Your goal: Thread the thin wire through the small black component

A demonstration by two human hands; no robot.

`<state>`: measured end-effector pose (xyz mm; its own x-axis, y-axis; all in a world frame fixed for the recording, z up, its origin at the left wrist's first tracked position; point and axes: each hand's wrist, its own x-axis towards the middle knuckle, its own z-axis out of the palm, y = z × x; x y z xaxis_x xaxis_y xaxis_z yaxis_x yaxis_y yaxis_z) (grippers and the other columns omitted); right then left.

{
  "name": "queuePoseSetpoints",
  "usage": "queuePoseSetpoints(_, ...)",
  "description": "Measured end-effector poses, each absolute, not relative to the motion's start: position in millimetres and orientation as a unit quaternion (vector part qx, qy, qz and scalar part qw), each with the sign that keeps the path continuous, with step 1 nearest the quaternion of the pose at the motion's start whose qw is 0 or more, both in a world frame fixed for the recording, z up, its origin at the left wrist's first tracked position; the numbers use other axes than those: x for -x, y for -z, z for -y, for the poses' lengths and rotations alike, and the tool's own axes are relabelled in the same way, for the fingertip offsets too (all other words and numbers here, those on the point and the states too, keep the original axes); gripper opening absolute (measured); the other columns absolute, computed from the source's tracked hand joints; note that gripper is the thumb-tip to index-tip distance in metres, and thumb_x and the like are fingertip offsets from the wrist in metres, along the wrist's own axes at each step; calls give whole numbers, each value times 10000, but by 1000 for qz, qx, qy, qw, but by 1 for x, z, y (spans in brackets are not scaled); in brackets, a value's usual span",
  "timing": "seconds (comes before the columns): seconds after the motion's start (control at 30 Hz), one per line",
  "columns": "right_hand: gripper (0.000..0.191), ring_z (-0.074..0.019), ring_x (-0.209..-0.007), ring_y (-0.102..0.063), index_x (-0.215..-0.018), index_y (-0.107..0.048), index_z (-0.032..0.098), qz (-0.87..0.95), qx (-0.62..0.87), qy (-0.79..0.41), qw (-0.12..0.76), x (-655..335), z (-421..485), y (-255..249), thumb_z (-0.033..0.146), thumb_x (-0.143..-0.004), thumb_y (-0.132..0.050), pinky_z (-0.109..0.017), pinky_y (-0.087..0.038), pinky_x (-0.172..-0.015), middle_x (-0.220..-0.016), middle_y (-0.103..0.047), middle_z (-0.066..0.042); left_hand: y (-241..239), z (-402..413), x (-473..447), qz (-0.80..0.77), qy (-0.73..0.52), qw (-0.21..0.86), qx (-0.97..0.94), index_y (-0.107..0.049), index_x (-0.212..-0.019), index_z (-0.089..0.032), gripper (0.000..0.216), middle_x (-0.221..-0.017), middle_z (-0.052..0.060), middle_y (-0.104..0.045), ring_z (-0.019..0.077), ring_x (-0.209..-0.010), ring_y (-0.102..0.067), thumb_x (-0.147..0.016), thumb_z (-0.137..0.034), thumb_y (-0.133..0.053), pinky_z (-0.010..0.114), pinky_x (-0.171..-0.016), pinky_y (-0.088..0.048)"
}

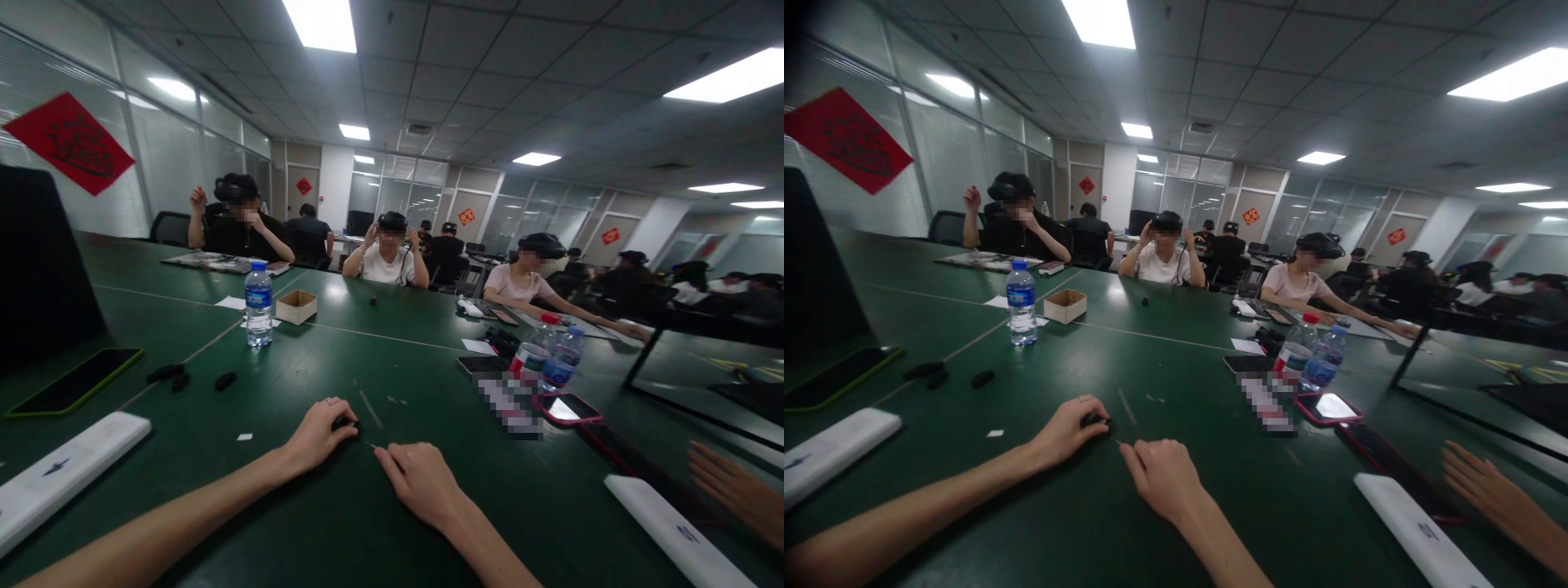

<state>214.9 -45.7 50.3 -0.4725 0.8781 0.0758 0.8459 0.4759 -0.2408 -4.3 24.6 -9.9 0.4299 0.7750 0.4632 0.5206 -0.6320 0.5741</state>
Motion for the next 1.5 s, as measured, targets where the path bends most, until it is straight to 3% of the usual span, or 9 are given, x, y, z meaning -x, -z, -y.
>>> queuePoseSetpoints(0.33, 578, -130, -613, -583, -772, -639, 188, 856, 508, -48, 85, -216, 45, -48, 501, -983, -201, -236, -393, -632, -704, -638, -31, 8, -31, 15, -412, -293, 54, -861, -606, -954, -199, 116, -953, 30, -635, 201, -925, -559, -873, -283, -609, 349, -817, -395)
queuePoseSetpoints(0.83, 575, -118, -580, -568, -752, -633, 187, 855, 506, -56, 95, -215, 45, -48, 501, -983, -210, -225, -391, -603, -687, -631, -28, 5, -33, 16, -409, -224, 3, -885, -532, -992, -193, 116, -992, 38, -610, 217, -946, -555, -906, -266, -553, 371, -847, -387)
queuePoseSetpoints(1.5, 563, -114, -570, -565, -761, -633, 192, 859, 500, -59, 96, -217, 46, -49, 486, -984, -207, -220, -400, -608, -668, -620, -16, -34, -70, 71, -489, -84, 93, -863, -560, -947, -213, 154, -994, 54, -620, 218, -930, -576, -830, -309, -592, 305, -778, -412)
